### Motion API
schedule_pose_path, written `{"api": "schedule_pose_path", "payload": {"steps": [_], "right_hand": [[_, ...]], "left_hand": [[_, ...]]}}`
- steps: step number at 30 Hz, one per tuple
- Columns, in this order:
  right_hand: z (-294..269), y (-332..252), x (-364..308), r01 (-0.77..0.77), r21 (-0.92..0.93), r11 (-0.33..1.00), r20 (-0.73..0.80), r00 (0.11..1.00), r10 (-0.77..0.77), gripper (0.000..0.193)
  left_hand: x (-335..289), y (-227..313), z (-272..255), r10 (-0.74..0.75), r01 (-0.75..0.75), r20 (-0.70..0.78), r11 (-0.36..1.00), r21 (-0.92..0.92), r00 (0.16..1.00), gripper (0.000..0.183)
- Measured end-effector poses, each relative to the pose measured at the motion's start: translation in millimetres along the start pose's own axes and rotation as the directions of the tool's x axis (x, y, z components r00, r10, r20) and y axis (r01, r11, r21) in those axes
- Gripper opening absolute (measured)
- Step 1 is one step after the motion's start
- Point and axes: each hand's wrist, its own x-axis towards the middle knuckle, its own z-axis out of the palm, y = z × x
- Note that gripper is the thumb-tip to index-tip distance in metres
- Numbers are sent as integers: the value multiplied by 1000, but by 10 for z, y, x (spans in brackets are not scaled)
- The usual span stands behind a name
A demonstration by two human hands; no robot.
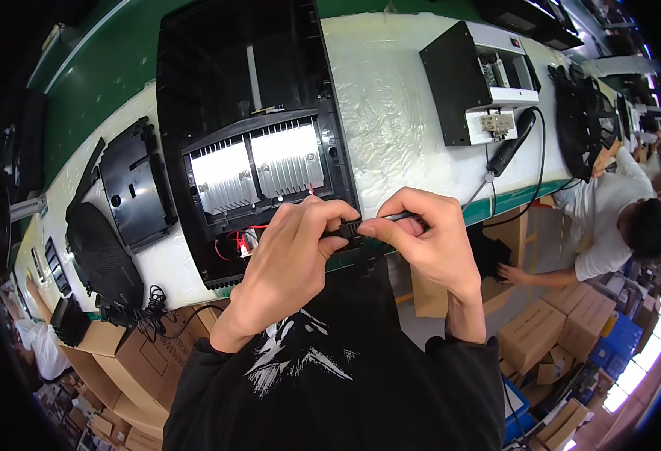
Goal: The person is assembling components into a black electronic housing using an electric screwdriver.
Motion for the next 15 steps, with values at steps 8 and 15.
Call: {"api": "schedule_pose_path", "payload": {"steps": [8, 15], "right_hand": [[151, 297, -48, 58, 31, 998, -109, 992, -55, 10], [179, 205, -94, 28, 2, 1000, -147, 989, -27, 12]], "left_hand": [[12, -32, 18, -115, 116, 19, 989, -91, 993, 23], [33, -30, 23, -116, 117, -20, 991, 69, 993, 16]]}}
